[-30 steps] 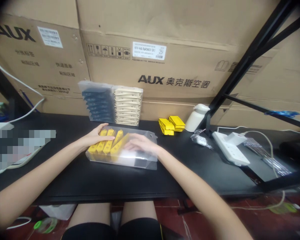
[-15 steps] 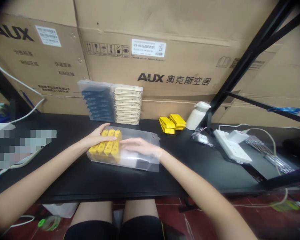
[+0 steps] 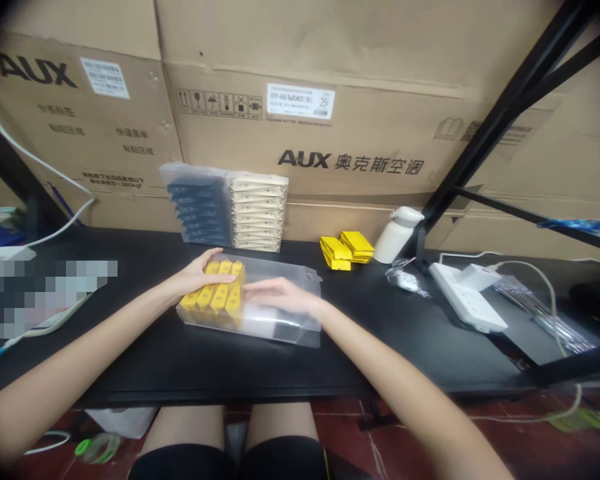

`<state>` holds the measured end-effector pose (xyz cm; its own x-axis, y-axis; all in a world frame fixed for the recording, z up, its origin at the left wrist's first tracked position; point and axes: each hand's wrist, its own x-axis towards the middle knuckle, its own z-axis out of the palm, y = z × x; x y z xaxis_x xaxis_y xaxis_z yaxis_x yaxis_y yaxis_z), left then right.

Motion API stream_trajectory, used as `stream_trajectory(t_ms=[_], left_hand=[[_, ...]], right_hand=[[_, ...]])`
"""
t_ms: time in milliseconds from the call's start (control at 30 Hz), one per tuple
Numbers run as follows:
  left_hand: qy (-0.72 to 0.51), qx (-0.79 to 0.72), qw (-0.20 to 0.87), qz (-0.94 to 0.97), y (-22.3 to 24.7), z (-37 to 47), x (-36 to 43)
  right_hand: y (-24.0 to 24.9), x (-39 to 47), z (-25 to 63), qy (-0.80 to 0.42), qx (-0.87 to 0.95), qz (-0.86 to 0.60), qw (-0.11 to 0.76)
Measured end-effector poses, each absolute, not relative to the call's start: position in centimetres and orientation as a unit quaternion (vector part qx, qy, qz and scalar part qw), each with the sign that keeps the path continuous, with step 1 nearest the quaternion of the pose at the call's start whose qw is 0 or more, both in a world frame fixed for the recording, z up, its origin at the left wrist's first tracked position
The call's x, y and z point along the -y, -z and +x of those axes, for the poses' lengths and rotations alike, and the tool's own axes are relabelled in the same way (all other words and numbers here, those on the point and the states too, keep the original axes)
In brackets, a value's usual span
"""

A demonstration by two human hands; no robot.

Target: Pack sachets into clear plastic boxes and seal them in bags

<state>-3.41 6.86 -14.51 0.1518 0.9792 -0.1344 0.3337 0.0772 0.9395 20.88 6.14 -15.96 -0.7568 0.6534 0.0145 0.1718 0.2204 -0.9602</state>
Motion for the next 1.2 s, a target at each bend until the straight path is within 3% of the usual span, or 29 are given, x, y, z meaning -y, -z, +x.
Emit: stream_trajectory(t_ms=[400, 700, 1033, 1100, 1200], left_hand=[[-0.337, -0.556, 0.486, 0.585, 14.9, -4.1, -7.7], [-0.377, -0.589, 0.453, 0.552, 14.8, -5.4, -8.8], [-0.372, -0.609, 0.434, 0.55, 14.4, -5.5, -8.6], [-0.371, -0.61, 0.432, 0.551, 14.5, -5.5, -8.6], [-0.367, -0.61, 0.432, 0.553, 14.3, -5.5, -8.5]], right_hand=[[16.8, -7.6, 22.1, -0.586, 0.715, -0.304, 0.231], [17.7, -10.5, 25.2, -0.553, 0.621, -0.417, 0.366], [17.1, -14.3, 32.0, -0.175, 0.567, -0.565, 0.573], [17.2, -14.7, 33.1, -0.059, 0.594, -0.58, 0.554], [17.9, -15.1, 34.0, 0.079, 0.656, -0.598, 0.454]])
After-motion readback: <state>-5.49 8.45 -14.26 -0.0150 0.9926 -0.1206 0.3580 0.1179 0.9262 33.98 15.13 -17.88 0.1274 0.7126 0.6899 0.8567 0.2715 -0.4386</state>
